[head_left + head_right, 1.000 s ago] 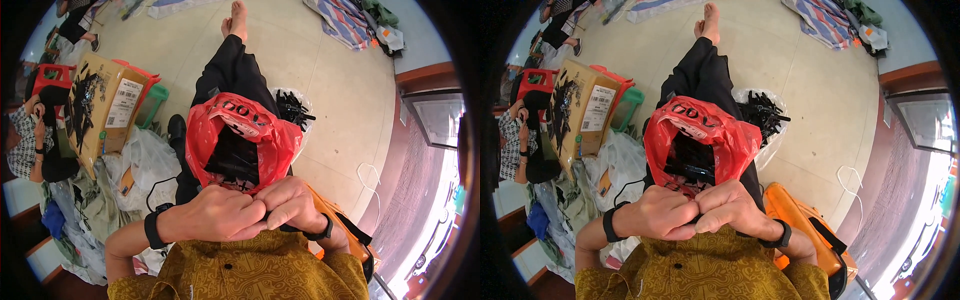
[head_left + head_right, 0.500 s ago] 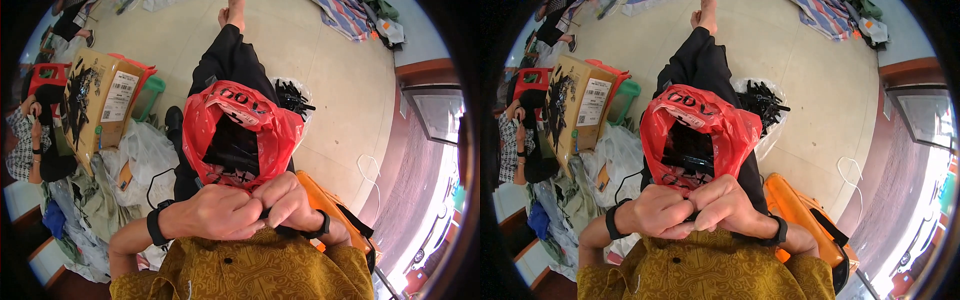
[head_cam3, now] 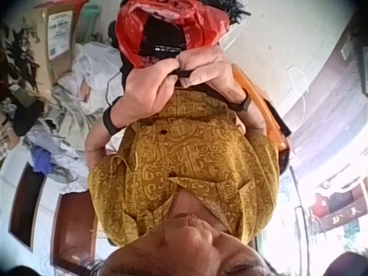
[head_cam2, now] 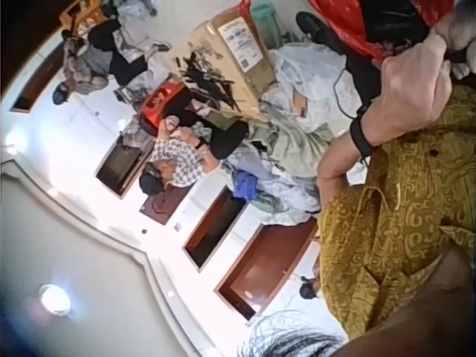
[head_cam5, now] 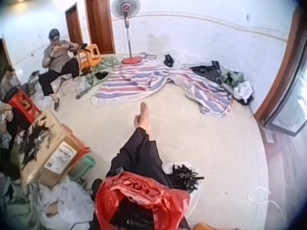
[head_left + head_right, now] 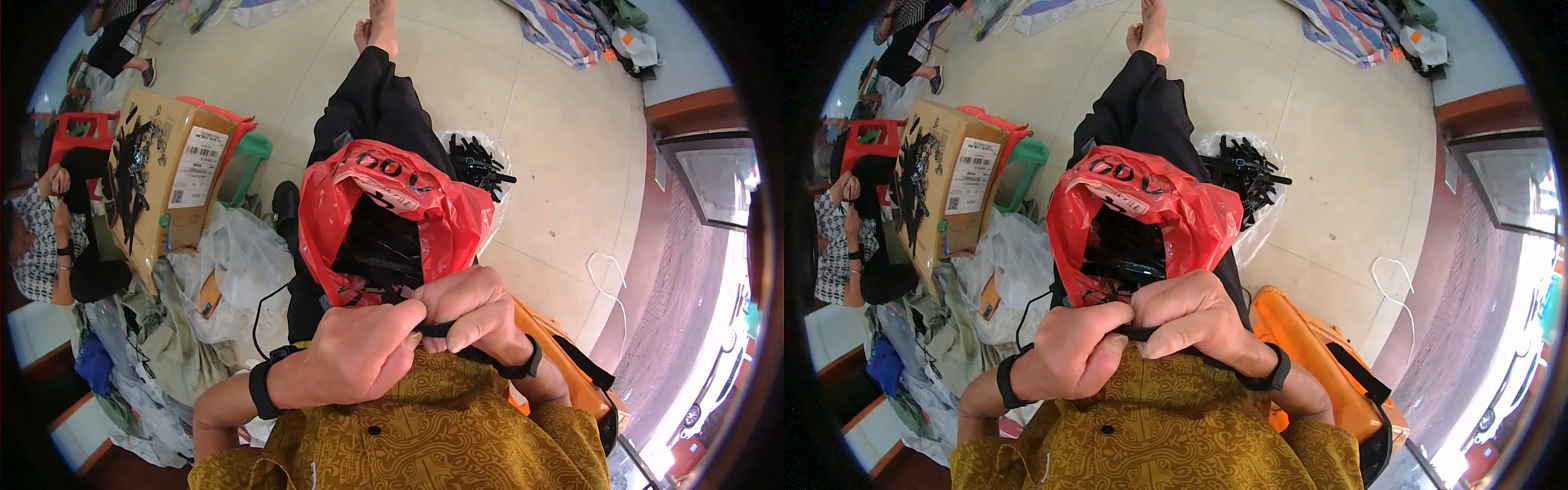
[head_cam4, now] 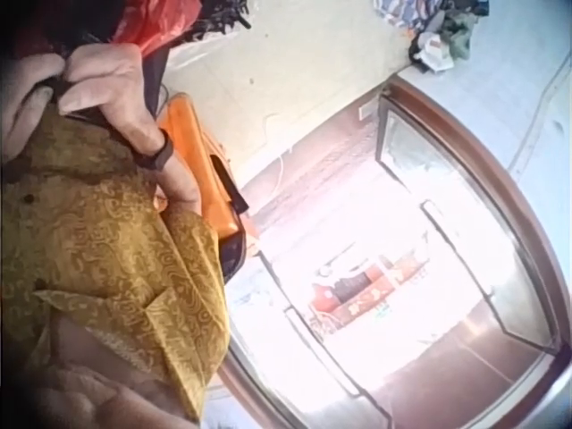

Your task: Manually assembling or sorting small black shoe components from a bag while sitting on the floor.

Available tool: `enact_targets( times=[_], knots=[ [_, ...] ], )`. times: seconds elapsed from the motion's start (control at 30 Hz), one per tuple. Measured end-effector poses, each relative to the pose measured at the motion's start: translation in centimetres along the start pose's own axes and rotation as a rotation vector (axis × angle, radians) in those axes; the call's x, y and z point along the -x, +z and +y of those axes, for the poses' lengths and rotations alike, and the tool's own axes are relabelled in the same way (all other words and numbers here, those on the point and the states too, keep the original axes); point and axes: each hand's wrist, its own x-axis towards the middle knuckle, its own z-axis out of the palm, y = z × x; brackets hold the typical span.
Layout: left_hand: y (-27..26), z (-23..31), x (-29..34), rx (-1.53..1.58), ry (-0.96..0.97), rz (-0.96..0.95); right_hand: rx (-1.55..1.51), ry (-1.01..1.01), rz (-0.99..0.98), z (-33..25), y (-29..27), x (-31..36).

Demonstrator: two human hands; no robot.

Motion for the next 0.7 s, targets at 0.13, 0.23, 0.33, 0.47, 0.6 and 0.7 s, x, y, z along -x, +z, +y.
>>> enact_targets(
  times=[0.13,0.23,0.33,0.47,0.6,0.7],
  knots=[
    [0.2,0.7,-0.3,0.076,-0.138,0.049,-0.083,-0.019,0.003,0.4,-0.3,-0.2],
    [0.2,1.0,-0.5,0.187,-0.261,0.028,-0.133,-0.053,0.012,0.7,-0.3,-0.4],
    [0.2,1.1,-0.6,0.222,-0.324,0.031,-0.180,-0.064,0.032,0.9,-0.3,-0.6],
    [0.2,1.1,-0.8,0.212,-0.350,0.021,-0.182,-0.043,0.048,1.1,-0.6,-0.5],
    [0.5,0.9,-0.5,0.211,-0.364,0.045,-0.179,-0.041,0.044,1.0,-0.6,-0.7],
    [0.5,0.9,-0.6,0.204,-0.361,0.049,-0.157,-0.035,0.054,0.9,-0.5,-0.6]
  ],
)
